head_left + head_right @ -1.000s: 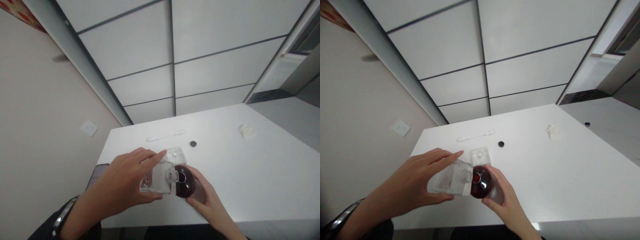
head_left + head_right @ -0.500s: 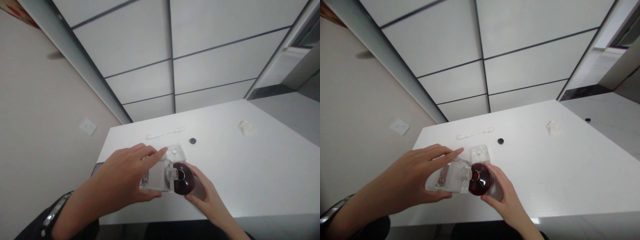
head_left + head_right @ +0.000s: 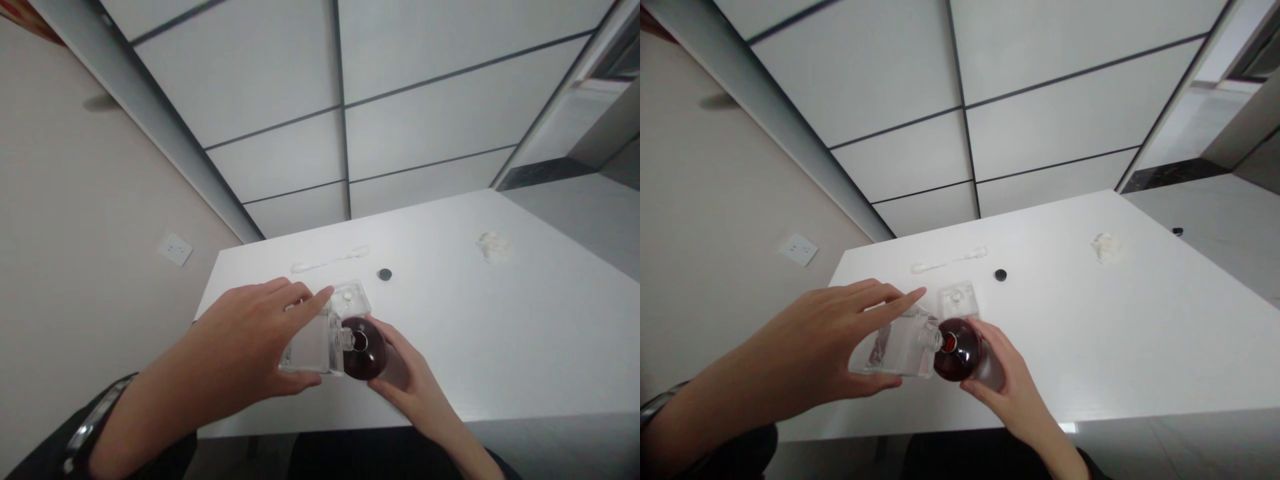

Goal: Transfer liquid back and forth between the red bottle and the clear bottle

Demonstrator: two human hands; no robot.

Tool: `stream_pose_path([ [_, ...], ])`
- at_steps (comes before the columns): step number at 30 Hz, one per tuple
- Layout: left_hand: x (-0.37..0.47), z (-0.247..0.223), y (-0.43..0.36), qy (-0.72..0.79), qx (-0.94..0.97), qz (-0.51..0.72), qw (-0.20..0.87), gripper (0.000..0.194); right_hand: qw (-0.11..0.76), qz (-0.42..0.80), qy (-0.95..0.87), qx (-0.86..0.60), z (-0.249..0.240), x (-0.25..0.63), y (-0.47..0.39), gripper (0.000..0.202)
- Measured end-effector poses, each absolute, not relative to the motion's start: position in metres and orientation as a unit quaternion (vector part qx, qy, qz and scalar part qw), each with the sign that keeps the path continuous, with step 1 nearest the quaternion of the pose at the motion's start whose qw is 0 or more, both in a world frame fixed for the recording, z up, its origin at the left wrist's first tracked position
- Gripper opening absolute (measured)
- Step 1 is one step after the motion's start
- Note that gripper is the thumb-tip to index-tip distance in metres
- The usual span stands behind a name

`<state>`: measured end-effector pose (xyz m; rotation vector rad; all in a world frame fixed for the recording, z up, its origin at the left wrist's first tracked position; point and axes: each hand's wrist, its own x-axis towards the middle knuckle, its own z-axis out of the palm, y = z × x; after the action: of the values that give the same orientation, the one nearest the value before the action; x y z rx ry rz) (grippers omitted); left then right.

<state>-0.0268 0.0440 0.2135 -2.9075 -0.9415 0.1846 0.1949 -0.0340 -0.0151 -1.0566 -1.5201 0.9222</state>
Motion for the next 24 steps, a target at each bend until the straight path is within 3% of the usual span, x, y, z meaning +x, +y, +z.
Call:
stream_pose_path([
  [24, -0.0221, 0.2196, 0.0454, -0.312, -0.945, 0.094, 0.031, 0.089, 0.506, 0.409, -0.616, -0.444, -0.0152, 0.196, -0.0352, 0.069],
])
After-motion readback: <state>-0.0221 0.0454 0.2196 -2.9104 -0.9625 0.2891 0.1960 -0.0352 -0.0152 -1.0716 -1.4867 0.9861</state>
